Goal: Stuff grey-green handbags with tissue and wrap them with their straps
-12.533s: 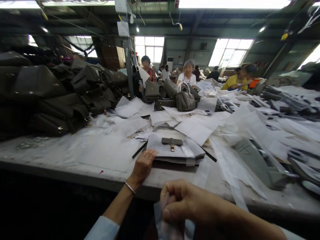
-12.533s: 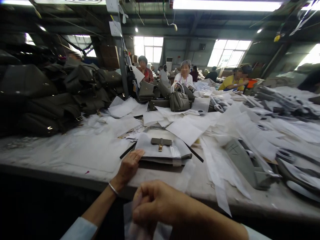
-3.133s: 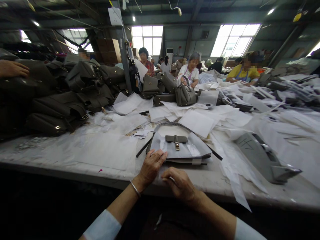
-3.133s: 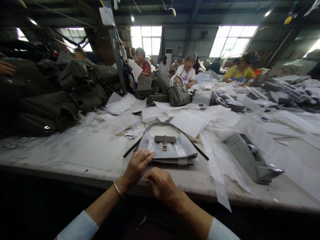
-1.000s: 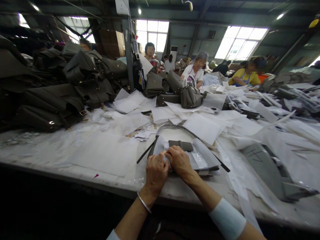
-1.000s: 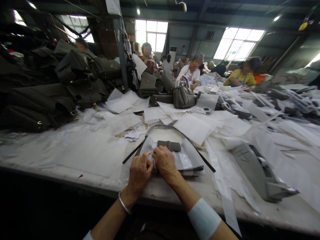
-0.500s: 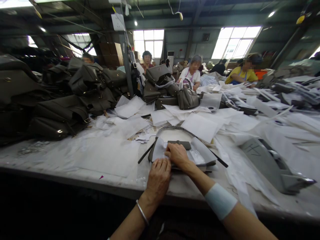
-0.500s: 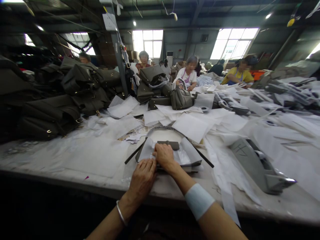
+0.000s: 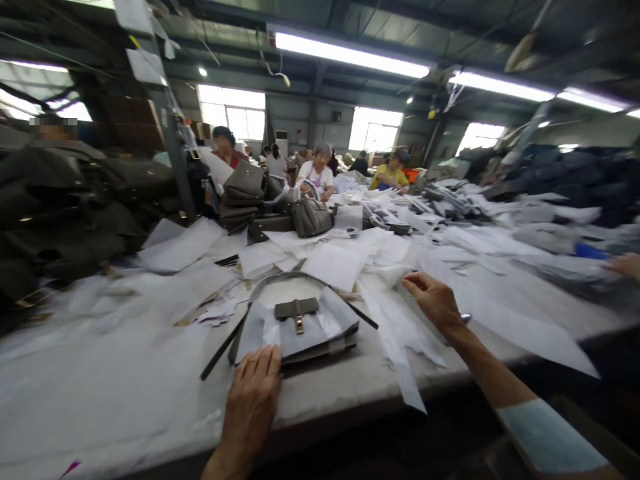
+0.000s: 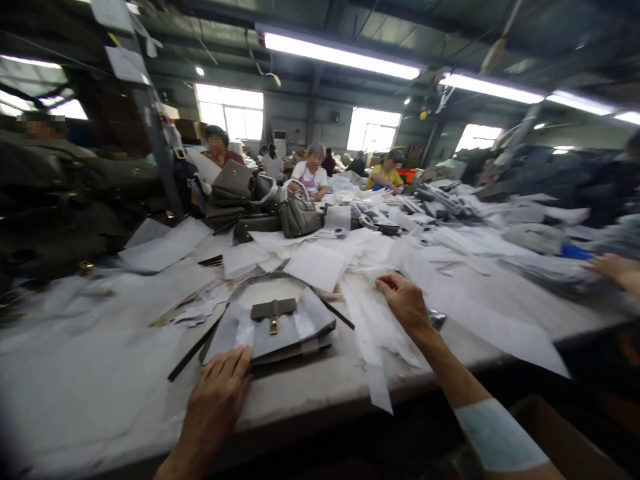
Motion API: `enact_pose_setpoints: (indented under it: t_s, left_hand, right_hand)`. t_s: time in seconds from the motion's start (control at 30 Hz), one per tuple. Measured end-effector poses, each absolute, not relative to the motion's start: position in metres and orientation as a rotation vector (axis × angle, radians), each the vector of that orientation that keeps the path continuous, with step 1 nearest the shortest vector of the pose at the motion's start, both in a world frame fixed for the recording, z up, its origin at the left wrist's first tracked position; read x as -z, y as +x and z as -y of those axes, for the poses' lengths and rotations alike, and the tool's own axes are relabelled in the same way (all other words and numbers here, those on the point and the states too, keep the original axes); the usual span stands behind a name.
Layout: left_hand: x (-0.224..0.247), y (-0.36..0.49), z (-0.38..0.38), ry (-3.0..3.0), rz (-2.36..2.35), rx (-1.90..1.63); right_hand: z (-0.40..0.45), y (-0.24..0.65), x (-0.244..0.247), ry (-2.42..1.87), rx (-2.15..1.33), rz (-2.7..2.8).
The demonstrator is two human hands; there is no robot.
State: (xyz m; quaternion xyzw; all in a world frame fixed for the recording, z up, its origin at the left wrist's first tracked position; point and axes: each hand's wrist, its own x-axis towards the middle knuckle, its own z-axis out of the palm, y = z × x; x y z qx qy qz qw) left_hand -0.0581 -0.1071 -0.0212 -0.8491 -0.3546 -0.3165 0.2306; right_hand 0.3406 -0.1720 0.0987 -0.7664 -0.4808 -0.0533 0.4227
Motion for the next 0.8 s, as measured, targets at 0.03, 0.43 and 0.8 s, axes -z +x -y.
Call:
enact_pose_setpoints:
  t_s: [0.03,0.43,0.8]
  left_hand:
    - [0.022,-0.059,0.105,-2.356,0.955,0.822]
    - [0.041,-0.075,0.083,-2.392,0.868,0.648]
    - [0.028,-0.068,0.091,-2.346,0.879,0.69]
  right_hand:
    - [0.186,0.367,-0.102,-2.033,0.131,1.116]
    - [0.236,0.471,-0.068,-2.228,-0.51,0.701]
    - [0.26,0.472,-0.052,-1.895,-0.313,0.607]
